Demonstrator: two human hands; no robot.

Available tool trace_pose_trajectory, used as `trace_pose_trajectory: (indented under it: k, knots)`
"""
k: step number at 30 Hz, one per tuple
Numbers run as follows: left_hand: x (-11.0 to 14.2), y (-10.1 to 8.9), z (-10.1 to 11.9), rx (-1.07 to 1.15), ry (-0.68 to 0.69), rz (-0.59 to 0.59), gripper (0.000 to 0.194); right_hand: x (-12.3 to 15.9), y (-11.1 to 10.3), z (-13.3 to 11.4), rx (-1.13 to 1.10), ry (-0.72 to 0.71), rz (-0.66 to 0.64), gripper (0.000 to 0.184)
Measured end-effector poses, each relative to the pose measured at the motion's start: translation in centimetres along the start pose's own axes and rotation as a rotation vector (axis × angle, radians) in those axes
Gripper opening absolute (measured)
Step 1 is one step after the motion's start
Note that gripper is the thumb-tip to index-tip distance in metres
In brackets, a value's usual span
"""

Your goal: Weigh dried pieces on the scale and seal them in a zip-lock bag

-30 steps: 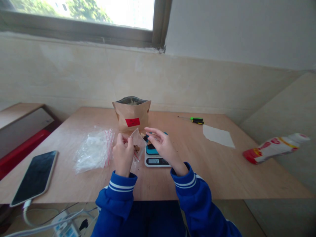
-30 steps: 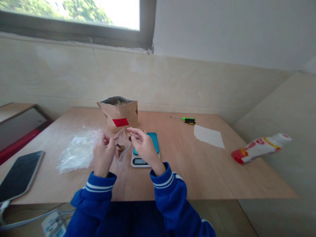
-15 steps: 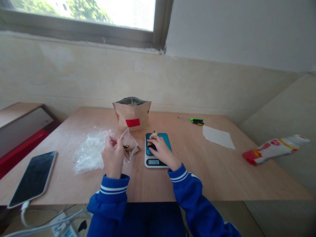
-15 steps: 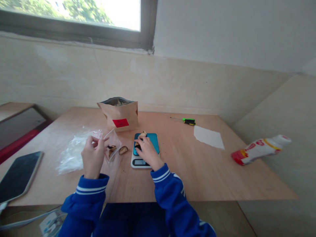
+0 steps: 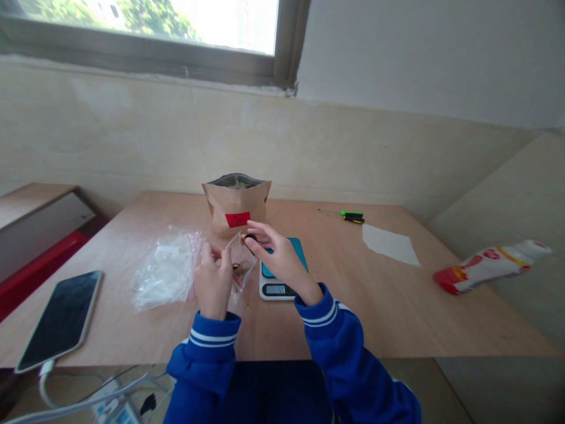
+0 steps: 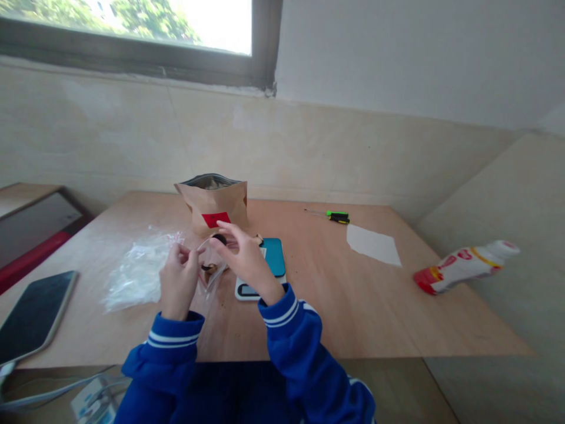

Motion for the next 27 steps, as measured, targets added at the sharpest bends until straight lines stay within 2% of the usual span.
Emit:
trace_pose_trajectory:
  k: [3,5,7,8,11,13,16,19,21,24,25,27]
  knots:
    - [-0.1,-0.4,-0.3,0.015,-0.013,0.027,0.015,-0.6,0.9,-0.4,0.034,-0.025,-0.026,0.031]
    - [-0.3,-0.7,-0.5,0.037,-0.03,0.036,0.014,-0.8,0.7,0.6,0.115,-0.041,0.031,0.029]
    - [-0.4,-1.1,-0.8,0.03,-0.05,0.05,0.014,-0.8,0.7,2.3,0.272,-0.052,0.035,0.029]
    - [-0.5,-1.3,-0.9,0.017,-0.056,0.061,0.015,-0.7,1.0,3.2,0.38,-0.06,-0.007,0.029]
    - [-0.5,-1.7,-0.8,-0.008,-0.053,0.09,0.015,0.3,3.0,5.6,0.717,-0.105,-0.247,0.024]
    - [-0.5,-1.8,-0.5,0.0,-0.043,0.096,0.015,1.1,4.4,6.4,0.854,-0.143,-0.359,0.029]
    - [-0.3,-1.8,-0.2,0.037,-0.044,0.088,0.015,1.7,5.9,6.6,0.946,-0.173,-0.408,0.037]
    - [-0.1,-1.8,-0.1,0.06,-0.058,0.077,0.016,1.9,6.4,6.6,0.971,-0.186,-0.43,0.037]
    - [-0.1,-1.9,-0.1,0.063,-0.058,0.077,0.017,1.8,6.0,6.5,0.948,-0.191,-0.4,0.033]
    - [0.0,-1.8,-0.2,0.103,-0.052,0.068,0.017,1.1,4.0,5.9,0.929,-0.163,-0.3,0.016]
    - [0.0,-1.8,-0.2,0.115,-0.05,0.066,0.018,0.7,3.0,5.5,0.919,-0.13,-0.222,0.013]
    - [0.0,-1.6,-0.1,0.11,-0.044,0.065,0.017,0.0,0.4,4.0,0.828,-0.055,0.016,0.015]
Point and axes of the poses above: each hand's wrist, its own x-axis away from the middle knuckle, its own y-axis out of the palm, z = x × y, the point moved 5 cm from there along -x, towards the middle knuckle, and after that the axes turned 3 degrees about x, right-handed, at the moved point
